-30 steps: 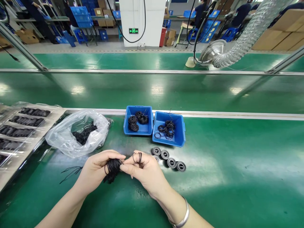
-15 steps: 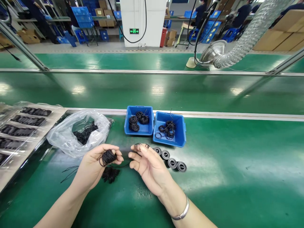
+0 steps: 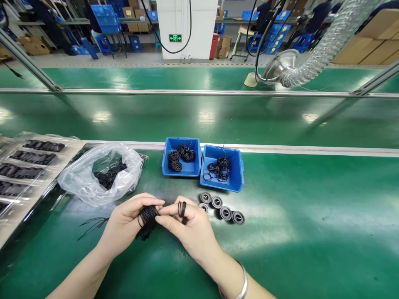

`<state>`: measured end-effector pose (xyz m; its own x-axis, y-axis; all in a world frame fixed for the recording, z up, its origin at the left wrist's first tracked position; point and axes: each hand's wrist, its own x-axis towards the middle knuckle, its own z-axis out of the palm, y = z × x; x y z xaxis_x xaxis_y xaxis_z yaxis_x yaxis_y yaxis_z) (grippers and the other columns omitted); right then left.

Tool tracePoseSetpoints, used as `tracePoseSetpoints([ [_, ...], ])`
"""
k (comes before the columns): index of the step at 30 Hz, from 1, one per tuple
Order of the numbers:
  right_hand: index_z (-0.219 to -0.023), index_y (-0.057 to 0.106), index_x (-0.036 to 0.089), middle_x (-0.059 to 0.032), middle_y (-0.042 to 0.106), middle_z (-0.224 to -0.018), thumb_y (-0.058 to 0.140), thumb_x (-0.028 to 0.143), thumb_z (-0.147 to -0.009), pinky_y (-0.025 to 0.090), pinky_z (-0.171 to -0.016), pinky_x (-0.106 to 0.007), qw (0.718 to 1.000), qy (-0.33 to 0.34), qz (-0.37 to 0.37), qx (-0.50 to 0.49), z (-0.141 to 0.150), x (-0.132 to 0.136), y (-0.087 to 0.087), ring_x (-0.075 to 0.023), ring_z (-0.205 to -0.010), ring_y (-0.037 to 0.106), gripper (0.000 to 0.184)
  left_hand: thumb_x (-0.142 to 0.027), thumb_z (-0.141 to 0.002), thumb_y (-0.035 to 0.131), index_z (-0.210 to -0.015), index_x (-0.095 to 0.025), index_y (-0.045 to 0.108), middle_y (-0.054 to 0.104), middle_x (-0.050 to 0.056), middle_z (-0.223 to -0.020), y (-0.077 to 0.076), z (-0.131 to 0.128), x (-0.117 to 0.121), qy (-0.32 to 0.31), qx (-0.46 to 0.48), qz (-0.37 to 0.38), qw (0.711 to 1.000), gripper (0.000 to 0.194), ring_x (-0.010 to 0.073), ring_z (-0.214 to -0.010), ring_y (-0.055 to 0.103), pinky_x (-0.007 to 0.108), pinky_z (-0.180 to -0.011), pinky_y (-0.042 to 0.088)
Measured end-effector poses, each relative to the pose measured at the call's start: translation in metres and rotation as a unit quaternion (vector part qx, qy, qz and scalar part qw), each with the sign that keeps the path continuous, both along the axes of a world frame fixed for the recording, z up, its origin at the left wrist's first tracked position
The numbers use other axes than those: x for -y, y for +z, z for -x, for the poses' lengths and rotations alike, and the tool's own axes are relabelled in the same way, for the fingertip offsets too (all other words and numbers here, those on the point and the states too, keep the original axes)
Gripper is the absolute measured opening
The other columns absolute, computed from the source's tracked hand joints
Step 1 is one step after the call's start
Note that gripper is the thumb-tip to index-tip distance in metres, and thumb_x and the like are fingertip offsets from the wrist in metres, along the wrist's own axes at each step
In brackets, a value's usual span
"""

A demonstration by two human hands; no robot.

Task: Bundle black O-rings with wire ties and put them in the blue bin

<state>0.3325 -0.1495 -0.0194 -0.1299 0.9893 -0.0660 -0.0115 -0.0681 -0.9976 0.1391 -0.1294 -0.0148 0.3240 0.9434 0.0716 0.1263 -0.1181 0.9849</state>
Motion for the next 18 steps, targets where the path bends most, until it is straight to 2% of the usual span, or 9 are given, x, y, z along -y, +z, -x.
tracePoseSetpoints([
  [3, -0.077, 0.081, 0.024, 0.0022, 0.048, -0.063, 0.081, 0.037, -0.078, 0.034, -0.063, -0.032, 1.000, -0.003, 0.021, -0.007, -0.0016, -0.0007, -0.0007, -0.0153, -0.062, 0.045, 0.013, -0.019, -0.090, 0.065, -0.103, -0.024, 0.079, 0.073, 0.007, -0.097, -0.0011, 0.0015, 0.0002, 0.000, -0.024, -0.010, 1.000, 0.018, 0.0206, -0.091, 0.071, 0.029, -0.083, 0.056],
  [6, -0.068, 0.077, 0.022, 0.0028, 0.051, -0.059, 0.081, 0.038, -0.079, 0.035, -0.065, -0.032, 0.993, 0.006, 0.080, -0.086, -0.0020, -0.0025, 0.0001, -0.0147, -0.061, 0.045, 0.019, -0.020, -0.092, 0.064, -0.104, -0.024, 0.078, 0.073, 0.006, -0.097, -0.0013, 0.0016, -0.0009, -0.009, -0.019, 0.005, 1.000, 0.019, 0.0198, -0.087, 0.072, 0.029, -0.081, 0.057],
  [11, -0.058, 0.069, 0.019, 0.0018, 0.054, -0.052, 0.081, 0.036, -0.078, 0.038, -0.074, -0.033, 0.968, 0.033, 0.148, -0.199, -0.0003, -0.0032, 0.0022, -0.0190, -0.071, 0.056, 0.030, -0.022, -0.091, 0.065, -0.104, -0.024, 0.079, 0.074, 0.006, -0.093, 0.0014, -0.0001, -0.0025, -0.012, 0.002, 0.004, 1.000, 0.018, 0.0199, -0.083, 0.073, 0.030, -0.079, 0.059],
  [16, -0.066, 0.073, 0.018, -0.0006, 0.063, -0.064, 0.080, 0.038, -0.080, 0.035, -0.067, -0.031, 0.969, 0.031, 0.147, -0.197, 0.0000, -0.0035, 0.0033, -0.0148, -0.063, 0.050, 0.025, -0.022, -0.093, 0.063, -0.104, -0.023, 0.078, 0.074, 0.007, -0.092, 0.0015, -0.0011, -0.0002, -0.014, 0.011, -0.003, 1.000, 0.018, 0.0211, -0.084, 0.073, 0.032, -0.081, 0.059],
  [18, -0.062, 0.071, 0.018, 0.0000, 0.061, -0.061, 0.079, 0.038, -0.081, 0.034, -0.068, -0.031, 0.977, 0.024, 0.128, -0.171, -0.0001, -0.0040, 0.0041, -0.0148, -0.063, 0.046, 0.029, -0.020, -0.093, 0.062, -0.104, -0.023, 0.077, 0.074, 0.008, -0.094, 0.0004, -0.0011, 0.0009, -0.009, -0.006, -0.024, 1.000, 0.019, 0.0212, -0.086, 0.072, 0.032, -0.082, 0.058],
])
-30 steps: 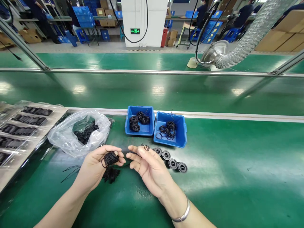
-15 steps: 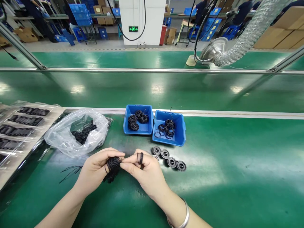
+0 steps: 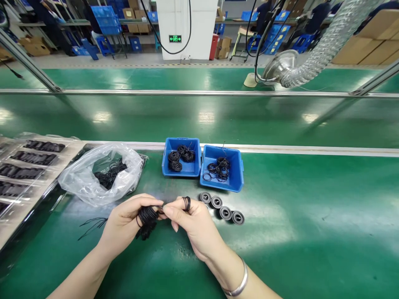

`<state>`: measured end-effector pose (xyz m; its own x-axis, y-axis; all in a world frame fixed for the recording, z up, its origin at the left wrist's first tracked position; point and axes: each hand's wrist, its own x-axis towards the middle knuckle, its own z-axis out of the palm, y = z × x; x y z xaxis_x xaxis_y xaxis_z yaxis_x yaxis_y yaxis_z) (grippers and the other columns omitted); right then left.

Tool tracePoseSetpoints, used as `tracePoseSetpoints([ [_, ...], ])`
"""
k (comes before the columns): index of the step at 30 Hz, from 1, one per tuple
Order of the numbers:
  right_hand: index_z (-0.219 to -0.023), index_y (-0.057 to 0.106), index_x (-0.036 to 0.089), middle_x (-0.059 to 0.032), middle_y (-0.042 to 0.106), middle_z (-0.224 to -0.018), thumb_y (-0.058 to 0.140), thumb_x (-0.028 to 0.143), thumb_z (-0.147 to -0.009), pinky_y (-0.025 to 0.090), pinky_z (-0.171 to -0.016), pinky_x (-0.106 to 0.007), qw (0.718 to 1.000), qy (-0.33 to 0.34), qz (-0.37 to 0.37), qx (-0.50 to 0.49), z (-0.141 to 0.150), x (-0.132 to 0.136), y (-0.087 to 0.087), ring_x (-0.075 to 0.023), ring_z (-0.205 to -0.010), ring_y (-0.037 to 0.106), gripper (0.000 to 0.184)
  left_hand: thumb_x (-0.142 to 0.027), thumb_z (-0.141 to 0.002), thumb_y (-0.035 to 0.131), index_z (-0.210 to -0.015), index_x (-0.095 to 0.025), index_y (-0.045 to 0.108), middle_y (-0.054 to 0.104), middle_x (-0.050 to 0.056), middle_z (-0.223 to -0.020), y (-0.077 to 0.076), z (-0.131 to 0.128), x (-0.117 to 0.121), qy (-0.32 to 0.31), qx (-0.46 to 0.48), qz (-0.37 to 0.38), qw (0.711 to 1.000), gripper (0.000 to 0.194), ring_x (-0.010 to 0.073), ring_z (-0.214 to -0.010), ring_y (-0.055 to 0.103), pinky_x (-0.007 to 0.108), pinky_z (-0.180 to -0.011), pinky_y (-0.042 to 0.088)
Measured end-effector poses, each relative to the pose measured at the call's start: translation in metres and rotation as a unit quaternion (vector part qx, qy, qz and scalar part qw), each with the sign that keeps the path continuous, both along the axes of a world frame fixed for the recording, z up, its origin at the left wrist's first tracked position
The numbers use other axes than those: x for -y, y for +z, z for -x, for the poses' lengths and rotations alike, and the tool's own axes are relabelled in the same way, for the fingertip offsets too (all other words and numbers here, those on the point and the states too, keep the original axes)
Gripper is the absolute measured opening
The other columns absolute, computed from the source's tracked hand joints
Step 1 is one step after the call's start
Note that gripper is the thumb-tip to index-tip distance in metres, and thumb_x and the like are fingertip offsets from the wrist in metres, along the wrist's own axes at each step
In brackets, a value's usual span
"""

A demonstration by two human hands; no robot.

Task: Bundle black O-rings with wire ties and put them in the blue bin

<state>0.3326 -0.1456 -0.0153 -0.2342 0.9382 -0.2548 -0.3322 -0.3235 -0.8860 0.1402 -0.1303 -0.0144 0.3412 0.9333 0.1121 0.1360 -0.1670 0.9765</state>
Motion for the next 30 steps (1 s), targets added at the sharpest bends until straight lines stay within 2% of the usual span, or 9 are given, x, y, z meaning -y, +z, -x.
tracePoseSetpoints([
  [3, -0.055, 0.067, 0.019, 0.0024, 0.051, -0.051, 0.080, 0.038, -0.080, 0.033, -0.067, -0.031, 1.000, -0.010, -0.011, 0.012, 0.0002, -0.0007, 0.0008, -0.0154, -0.063, 0.043, 0.034, -0.015, -0.091, 0.063, -0.110, -0.026, 0.075, 0.074, 0.006, -0.097, -0.0008, 0.0010, 0.0006, 0.025, -0.025, -0.046, 0.998, 0.025, 0.0201, -0.090, 0.071, 0.029, -0.082, 0.056],
  [6, -0.063, 0.069, 0.018, 0.0046, 0.047, -0.055, 0.082, 0.038, -0.078, 0.026, -0.058, -0.030, 0.998, -0.016, 0.035, -0.044, 0.0010, -0.0013, -0.0002, -0.0112, -0.055, 0.037, 0.028, -0.010, -0.090, 0.062, -0.112, -0.029, 0.074, 0.074, 0.003, -0.091, -0.0007, 0.0025, -0.0002, 0.017, -0.028, -0.099, 0.995, 0.031, 0.0171, -0.086, 0.070, 0.025, -0.078, 0.055],
  [10, -0.060, 0.064, 0.017, 0.0074, 0.036, -0.054, 0.083, 0.033, -0.077, 0.024, -0.053, -0.029, 0.989, 0.024, 0.083, -0.119, 0.0023, -0.0007, -0.0018, -0.0088, -0.051, 0.030, 0.030, -0.003, -0.088, 0.062, -0.115, -0.030, 0.074, 0.074, 0.003, -0.093, -0.0030, 0.0032, -0.0004, 0.000, -0.066, -0.162, 0.984, 0.041, 0.0156, -0.083, 0.070, 0.023, -0.074, 0.054],
  [13, -0.058, 0.061, 0.017, 0.0084, 0.031, -0.053, 0.083, 0.031, -0.078, 0.024, -0.052, -0.028, 0.985, 0.041, 0.096, -0.141, 0.0028, 0.0006, -0.0016, -0.0088, -0.051, 0.026, 0.032, 0.002, -0.085, 0.059, -0.119, -0.030, 0.073, 0.074, 0.004, -0.098, -0.0051, 0.0024, 0.0005, 0.000, -0.091, -0.197, 0.976, 0.048, 0.0159, -0.086, 0.071, 0.022, -0.076, 0.055],
  [18, -0.063, 0.065, 0.016, 0.0082, 0.032, -0.054, 0.083, 0.031, -0.077, 0.023, -0.052, -0.028, 0.988, 0.013, 0.096, -0.121, 0.0023, 0.0018, -0.0025, -0.0084, -0.051, 0.027, 0.027, 0.002, -0.086, 0.056, -0.113, -0.025, 0.075, 0.075, 0.005, -0.096, -0.0040, 0.0008, 0.0004, 0.015, -0.106, -0.240, 0.965, 0.042, 0.0155, -0.086, 0.071, 0.021, -0.078, 0.055],
  [24, -0.061, 0.063, 0.016, 0.0080, 0.034, -0.054, 0.083, 0.033, -0.078, 0.021, -0.052, -0.028, 0.989, 0.006, 0.095, -0.117, 0.0022, 0.0010, -0.0049, -0.0076, -0.050, 0.032, 0.031, 0.000, -0.088, 0.059, -0.118, -0.024, 0.070, 0.076, 0.003, -0.094, -0.0032, 0.0010, 0.0014, 0.040, -0.101, -0.228, 0.968, 0.039, 0.0153, -0.088, 0.071, 0.023, -0.081, 0.055],
  [30, -0.066, 0.065, 0.016, 0.0051, 0.049, -0.060, 0.085, 0.032, -0.075, 0.024, -0.053, -0.027, 0.987, 0.041, 0.096, -0.120, 0.0009, 0.0025, -0.0035, -0.0072, -0.049, 0.042, 0.028, -0.001, -0.087, 0.062, -0.111, -0.022, 0.072, 0.076, 0.002, -0.090, -0.0038, 0.0013, -0.0005, 0.026, -0.084, -0.238, 0.967, 0.033, 0.0141, -0.086, 0.071, 0.021, -0.079, 0.055],
])
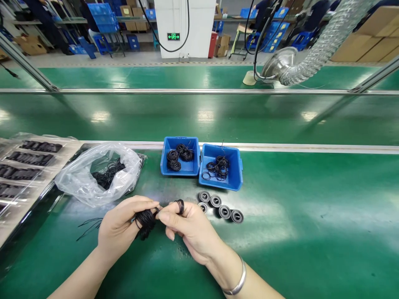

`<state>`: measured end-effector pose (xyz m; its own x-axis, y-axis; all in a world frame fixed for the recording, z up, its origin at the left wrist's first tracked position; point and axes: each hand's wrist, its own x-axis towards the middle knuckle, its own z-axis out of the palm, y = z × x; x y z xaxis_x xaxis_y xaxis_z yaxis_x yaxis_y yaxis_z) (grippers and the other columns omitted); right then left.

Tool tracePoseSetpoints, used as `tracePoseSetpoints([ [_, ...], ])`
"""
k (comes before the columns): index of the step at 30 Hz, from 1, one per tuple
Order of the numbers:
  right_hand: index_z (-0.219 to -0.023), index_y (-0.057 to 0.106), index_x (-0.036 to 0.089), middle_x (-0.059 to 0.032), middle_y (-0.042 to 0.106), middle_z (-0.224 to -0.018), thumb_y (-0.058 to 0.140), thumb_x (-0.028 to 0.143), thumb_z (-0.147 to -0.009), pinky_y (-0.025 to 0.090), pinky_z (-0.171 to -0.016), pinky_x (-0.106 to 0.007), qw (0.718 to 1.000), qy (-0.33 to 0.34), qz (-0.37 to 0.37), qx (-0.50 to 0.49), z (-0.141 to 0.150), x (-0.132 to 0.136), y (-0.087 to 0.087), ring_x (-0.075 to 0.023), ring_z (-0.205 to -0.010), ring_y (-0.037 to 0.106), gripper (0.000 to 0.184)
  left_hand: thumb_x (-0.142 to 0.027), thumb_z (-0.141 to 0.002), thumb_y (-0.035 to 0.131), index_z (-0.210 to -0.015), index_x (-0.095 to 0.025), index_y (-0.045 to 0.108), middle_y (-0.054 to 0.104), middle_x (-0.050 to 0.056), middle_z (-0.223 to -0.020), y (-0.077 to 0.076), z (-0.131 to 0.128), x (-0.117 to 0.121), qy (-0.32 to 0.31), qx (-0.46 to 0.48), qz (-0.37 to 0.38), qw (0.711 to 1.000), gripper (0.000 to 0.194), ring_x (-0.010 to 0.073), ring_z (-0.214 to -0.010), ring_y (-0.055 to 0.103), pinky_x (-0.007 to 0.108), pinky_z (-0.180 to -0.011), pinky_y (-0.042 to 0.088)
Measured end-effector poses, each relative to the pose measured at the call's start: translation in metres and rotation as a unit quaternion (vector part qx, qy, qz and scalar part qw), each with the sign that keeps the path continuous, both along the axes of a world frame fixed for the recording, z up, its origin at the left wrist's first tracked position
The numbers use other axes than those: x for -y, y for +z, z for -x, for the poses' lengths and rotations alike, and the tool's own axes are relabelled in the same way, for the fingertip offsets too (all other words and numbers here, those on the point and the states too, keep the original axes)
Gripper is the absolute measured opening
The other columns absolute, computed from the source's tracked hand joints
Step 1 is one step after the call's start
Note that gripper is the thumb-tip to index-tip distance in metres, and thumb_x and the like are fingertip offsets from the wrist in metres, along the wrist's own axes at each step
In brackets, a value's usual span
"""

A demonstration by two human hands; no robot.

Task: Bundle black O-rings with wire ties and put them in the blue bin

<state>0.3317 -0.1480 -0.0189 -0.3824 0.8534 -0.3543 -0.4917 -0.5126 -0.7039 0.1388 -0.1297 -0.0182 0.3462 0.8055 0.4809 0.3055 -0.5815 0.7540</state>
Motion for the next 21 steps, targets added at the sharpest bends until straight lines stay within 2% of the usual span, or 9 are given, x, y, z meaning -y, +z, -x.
tracePoseSetpoints([
  [7, -0.068, 0.069, 0.014, 0.0030, 0.058, -0.066, 0.089, 0.027, -0.070, 0.026, -0.054, -0.025, 1.000, 0.004, -0.002, 0.005, -0.0012, -0.0009, 0.0013, -0.0062, -0.051, 0.047, 0.023, 0.001, -0.085, 0.062, -0.108, -0.022, 0.073, 0.077, 0.003, -0.094, -0.0016, 0.0008, 0.0014, -0.013, -0.005, 0.001, 1.000, 0.035, 0.0139, -0.086, 0.073, 0.020, -0.077, 0.057],
  [14, -0.063, 0.064, 0.014, 0.0048, 0.050, -0.060, 0.087, 0.022, -0.073, 0.027, -0.051, -0.023, 0.997, 0.027, 0.035, -0.061, -0.0020, -0.0008, -0.0013, -0.0059, -0.050, 0.044, 0.026, 0.001, -0.085, 0.063, -0.104, -0.025, 0.075, 0.078, 0.002, -0.095, -0.0004, 0.0019, 0.0042, -0.017, 0.040, 0.063, 0.997, 0.034, 0.0151, -0.088, 0.074, 0.022, -0.080, 0.058],
  [16, -0.064, 0.063, 0.014, 0.0064, 0.044, -0.056, 0.084, 0.020, -0.077, 0.030, -0.051, -0.022, 0.995, 0.010, 0.039, -0.093, -0.0021, -0.0015, -0.0024, -0.0057, -0.050, 0.040, 0.025, 0.000, -0.087, 0.062, -0.103, -0.025, 0.075, 0.078, 0.003, -0.096, -0.0004, 0.0017, 0.0047, -0.013, 0.081, 0.100, 0.992, 0.032, 0.0165, -0.090, 0.074, 0.024, -0.082, 0.059],
  [18, -0.069, 0.064, 0.015, 0.0052, 0.048, -0.060, 0.079, 0.020, -0.082, 0.035, -0.053, -0.021, 0.991, -0.030, 0.042, -0.127, -0.0026, -0.0028, -0.0028, -0.0063, -0.053, 0.042, 0.021, -0.003, -0.090, 0.061, -0.102, -0.024, 0.073, 0.076, 0.004, -0.099, -0.0004, 0.0009, 0.0045, -0.009, 0.145, 0.150, 0.978, 0.027, 0.0191, -0.092, 0.075, 0.029, -0.083, 0.061],
  [21, -0.084, 0.068, 0.018, -0.0012, 0.063, -0.087, 0.076, 0.023, -0.086, 0.046, -0.059, -0.022, 0.986, -0.087, 0.049, -0.137, -0.0032, -0.0052, -0.0019, -0.0107, -0.072, 0.057, 0.010, -0.007, -0.093, 0.059, -0.100, -0.022, 0.070, 0.074, 0.004, -0.100, -0.0003, -0.0008, 0.0032, 0.003, 0.219, 0.222, 0.950, 0.020, 0.0217, -0.091, 0.076, 0.033, -0.079, 0.064],
])
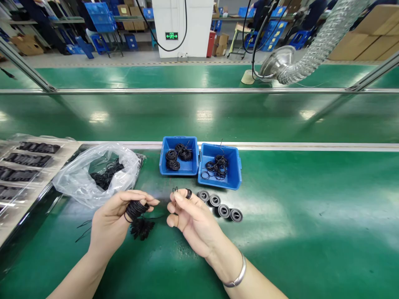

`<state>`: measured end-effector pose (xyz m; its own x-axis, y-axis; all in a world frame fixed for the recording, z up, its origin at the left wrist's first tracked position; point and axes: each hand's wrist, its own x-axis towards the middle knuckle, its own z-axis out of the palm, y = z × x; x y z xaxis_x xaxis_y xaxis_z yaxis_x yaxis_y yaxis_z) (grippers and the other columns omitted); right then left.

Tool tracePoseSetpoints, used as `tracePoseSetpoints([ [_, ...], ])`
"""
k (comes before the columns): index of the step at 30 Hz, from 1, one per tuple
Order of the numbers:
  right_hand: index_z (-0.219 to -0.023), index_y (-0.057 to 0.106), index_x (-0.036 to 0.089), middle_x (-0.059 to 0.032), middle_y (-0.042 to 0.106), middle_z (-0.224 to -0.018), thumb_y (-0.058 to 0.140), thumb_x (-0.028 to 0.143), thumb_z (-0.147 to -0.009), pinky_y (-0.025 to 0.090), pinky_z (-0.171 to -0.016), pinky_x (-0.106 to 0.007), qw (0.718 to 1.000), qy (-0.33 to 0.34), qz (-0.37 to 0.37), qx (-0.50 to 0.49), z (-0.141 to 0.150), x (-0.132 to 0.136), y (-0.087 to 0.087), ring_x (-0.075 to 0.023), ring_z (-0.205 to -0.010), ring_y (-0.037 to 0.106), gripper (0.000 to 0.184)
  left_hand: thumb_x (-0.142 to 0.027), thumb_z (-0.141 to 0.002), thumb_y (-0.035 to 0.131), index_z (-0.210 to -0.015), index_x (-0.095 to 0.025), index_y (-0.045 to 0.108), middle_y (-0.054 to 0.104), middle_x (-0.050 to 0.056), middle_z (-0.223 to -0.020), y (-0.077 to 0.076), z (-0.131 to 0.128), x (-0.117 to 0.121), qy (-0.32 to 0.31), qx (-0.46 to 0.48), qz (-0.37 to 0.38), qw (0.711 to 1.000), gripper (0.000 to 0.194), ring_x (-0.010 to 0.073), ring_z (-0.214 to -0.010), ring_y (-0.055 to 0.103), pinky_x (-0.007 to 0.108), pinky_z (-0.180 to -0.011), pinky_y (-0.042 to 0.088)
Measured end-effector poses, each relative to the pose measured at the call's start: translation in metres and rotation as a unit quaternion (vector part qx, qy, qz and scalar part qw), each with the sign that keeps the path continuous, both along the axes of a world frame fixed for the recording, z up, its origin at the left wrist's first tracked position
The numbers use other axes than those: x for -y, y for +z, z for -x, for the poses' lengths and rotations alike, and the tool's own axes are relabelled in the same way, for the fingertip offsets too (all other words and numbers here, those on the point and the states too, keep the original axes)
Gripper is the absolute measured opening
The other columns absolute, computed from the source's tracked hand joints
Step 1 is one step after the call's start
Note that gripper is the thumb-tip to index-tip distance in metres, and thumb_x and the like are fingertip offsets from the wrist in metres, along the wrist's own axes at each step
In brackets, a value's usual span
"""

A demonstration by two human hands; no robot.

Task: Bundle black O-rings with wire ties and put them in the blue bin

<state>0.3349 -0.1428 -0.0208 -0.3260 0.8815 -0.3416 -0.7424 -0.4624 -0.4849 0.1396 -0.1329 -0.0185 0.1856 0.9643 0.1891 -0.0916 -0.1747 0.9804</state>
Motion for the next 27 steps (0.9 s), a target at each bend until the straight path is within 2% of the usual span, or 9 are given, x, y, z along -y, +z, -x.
tracePoseSetpoints([
  [2, -0.088, 0.070, 0.018, -0.0048, 0.066, -0.103, 0.076, 0.025, -0.086, 0.051, -0.064, -0.025, 0.999, -0.011, -0.011, 0.032, 0.001, -0.001, 0.001, -0.0159, -0.085, 0.063, 0.009, -0.009, -0.093, 0.060, -0.099, -0.021, 0.069, 0.074, 0.004, -0.097, 0.000, -0.001, -0.001, 0.009, 0.001, 0.028, 1.000, 0.016, 0.0208, -0.089, 0.076, 0.032, -0.077, 0.064],
  [4, -0.088, 0.070, 0.017, -0.0069, 0.067, -0.105, 0.077, 0.026, -0.085, 0.053, -0.066, -0.027, 0.995, -0.021, -0.044, 0.083, 0.003, -0.001, 0.001, -0.0185, -0.088, 0.065, 0.011, -0.010, -0.093, 0.061, -0.098, -0.020, 0.069, 0.075, 0.004, -0.094, 0.001, -0.001, -0.002, 0.012, -0.013, 0.038, 0.999, 0.013, 0.0197, -0.088, 0.075, 0.031, -0.076, 0.064],
  [7, -0.083, 0.070, 0.017, -0.0050, 0.068, -0.089, 0.076, 0.027, -0.086, 0.052, -0.065, -0.028, 0.981, -0.040, -0.108, 0.157, 0.005, 0.000, 0.000, -0.0160, -0.075, 0.064, 0.013, -0.011, -0.092, 0.063, -0.098, -0.019, 0.069, 0.075, 0.004, -0.093, 0.001, -0.001, -0.001, 0.011, -0.028, 0.045, 0.999, 0.011, 0.0191, -0.086, 0.075, 0.030, -0.077, 0.064],
  [10, -0.075, 0.068, 0.016, -0.0008, 0.062, -0.073, 0.074, 0.028, -0.087, 0.049, -0.065, -0.029, 0.963, -0.051, -0.162, 0.210, 0.006, 0.001, -0.001, -0.0132, -0.065, 0.058, 0.018, -0.013, -0.091, 0.064, -0.097, -0.019, 0.069, 0.075, 0.005, -0.093, 0.001, 0.000, 0.000, 0.010, -0.039, 0.047, 0.998, 0.010, 0.0195, -0.086, 0.075, 0.030, -0.077, 0.064],
  [13, -0.072, 0.067, 0.017, -0.0003, 0.057, -0.071, 0.072, 0.030, -0.088, 0.048, -0.065, -0.030, 0.948, -0.057, -0.197, 0.243, 0.006, 0.002, -0.001, -0.0136, -0.065, 0.054, 0.021, -0.016, -0.091, 0.065, -0.096, -0.019, 0.070, 0.075, 0.005, -0.093, 0.002, -0.001, 0.001, 0.009, -0.044, 0.050, 0.998, 0.008, 0.0196, -0.085, 0.075, 0.029, -0.076, 0.064],
  [18, -0.063, 0.064, 0.018, -0.0016, 0.052, -0.072, 0.071, 0.035, -0.088, 0.048, -0.065, -0.030, 0.930, -0.057, -0.223, 0.285, 0.006, 0.001, 0.005, -0.0166, -0.072, 0.053, 0.031, -0.021, -0.089, 0.067, -0.093, -0.019, 0.071, 0.075, 0.005, -0.090, 0.007, -0.007, 0.004, 0.038, -0.043, 0.070, 0.996, 0.006, 0.0197, -0.083, 0.074, 0.029, -0.075, 0.064],
  [27, -0.061, 0.064, 0.019, -0.0022, 0.049, -0.074, 0.071, 0.038, -0.086, 0.049, -0.065, -0.031, 0.924, -0.050, -0.225, 0.305, 0.007, 0.002, 0.009, -0.0186, -0.074, 0.053, 0.032, -0.020, -0.090, 0.066, -0.094, -0.019, 0.071, 0.075, 0.005, -0.091, 0.005, -0.003, 0.002, 0.012, -0.060, 0.055, 0.997, 0.006, 0.0190, -0.084, 0.074, 0.027, -0.076, 0.062],
])
